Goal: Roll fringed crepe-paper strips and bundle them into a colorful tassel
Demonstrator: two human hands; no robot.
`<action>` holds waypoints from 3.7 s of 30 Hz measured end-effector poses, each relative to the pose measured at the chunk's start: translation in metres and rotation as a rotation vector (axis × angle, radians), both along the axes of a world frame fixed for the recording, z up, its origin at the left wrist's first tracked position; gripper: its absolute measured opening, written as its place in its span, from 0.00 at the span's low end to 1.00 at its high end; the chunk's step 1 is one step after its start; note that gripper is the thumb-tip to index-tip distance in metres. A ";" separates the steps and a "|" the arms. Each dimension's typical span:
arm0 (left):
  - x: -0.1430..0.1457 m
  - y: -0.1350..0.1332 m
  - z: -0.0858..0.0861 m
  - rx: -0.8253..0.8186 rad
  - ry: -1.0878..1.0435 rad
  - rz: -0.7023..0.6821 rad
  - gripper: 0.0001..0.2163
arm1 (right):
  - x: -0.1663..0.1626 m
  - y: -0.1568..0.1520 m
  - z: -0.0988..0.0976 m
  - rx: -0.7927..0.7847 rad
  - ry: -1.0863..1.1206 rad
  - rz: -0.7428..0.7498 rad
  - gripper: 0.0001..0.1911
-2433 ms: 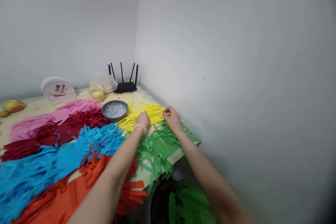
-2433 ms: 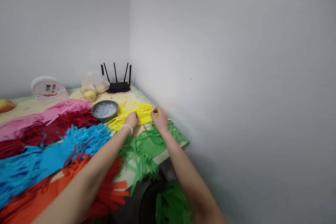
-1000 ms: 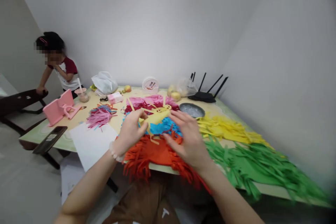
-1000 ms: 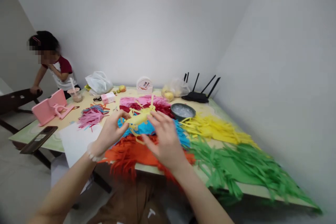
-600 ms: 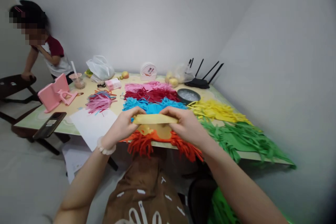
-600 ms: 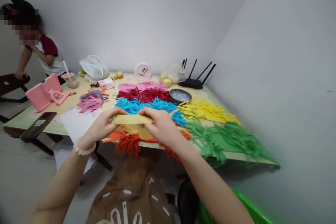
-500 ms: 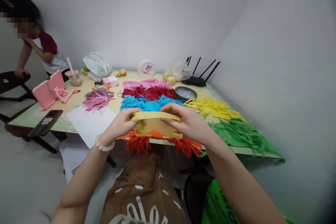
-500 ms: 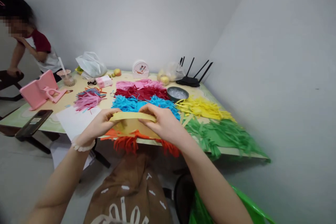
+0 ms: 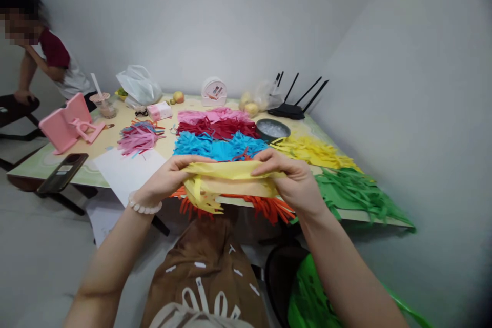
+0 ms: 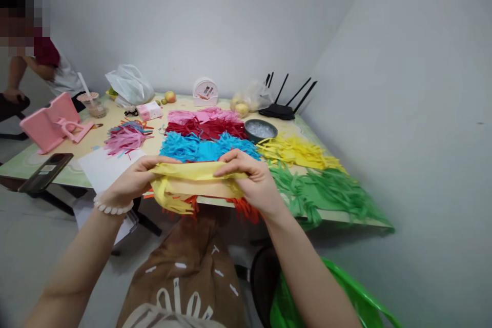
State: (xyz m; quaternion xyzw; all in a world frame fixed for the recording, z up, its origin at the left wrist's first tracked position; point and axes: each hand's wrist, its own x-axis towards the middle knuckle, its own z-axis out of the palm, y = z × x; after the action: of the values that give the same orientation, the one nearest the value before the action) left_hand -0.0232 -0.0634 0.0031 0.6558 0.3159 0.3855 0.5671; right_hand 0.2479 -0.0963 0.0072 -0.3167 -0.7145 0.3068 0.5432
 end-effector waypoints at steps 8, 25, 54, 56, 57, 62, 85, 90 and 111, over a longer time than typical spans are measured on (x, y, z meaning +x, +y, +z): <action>-0.026 0.004 0.025 0.414 0.604 -0.108 0.22 | 0.015 -0.002 0.025 0.122 -0.203 -0.033 0.23; 0.039 0.028 0.027 0.123 0.435 -0.508 0.13 | 0.030 -0.012 0.055 0.348 -0.766 0.078 0.21; 0.028 0.009 0.009 0.184 0.436 0.034 0.11 | 0.010 -0.006 0.002 -0.359 -0.312 -0.136 0.10; 0.028 0.011 0.010 0.146 0.415 -0.020 0.13 | 0.011 -0.005 0.003 -0.336 -0.331 -0.118 0.09; 0.028 0.011 0.010 0.120 0.402 -0.044 0.14 | 0.011 -0.005 0.003 -0.328 -0.338 -0.113 0.09; 0.030 0.010 0.007 0.149 0.413 -0.009 0.13 | 0.011 -0.004 0.004 -0.324 -0.378 -0.119 0.07; 0.033 0.015 0.004 0.275 0.572 -0.172 0.14 | 0.014 -0.006 -0.005 -0.432 -0.325 -0.120 0.13; 0.038 0.011 -0.006 0.065 0.376 -0.049 0.14 | 0.014 -0.010 -0.012 -0.436 -0.177 -0.124 0.06; 0.035 -0.003 -0.024 0.161 0.329 0.142 0.12 | 0.009 -0.012 -0.040 -0.042 -0.183 -0.048 0.09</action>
State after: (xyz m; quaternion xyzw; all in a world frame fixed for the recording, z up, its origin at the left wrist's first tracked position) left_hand 0.0121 -0.0669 -0.0214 0.7293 0.4178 0.3361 0.4250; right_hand 0.2568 -0.1078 -0.0330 -0.3717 -0.7466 0.2783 0.4764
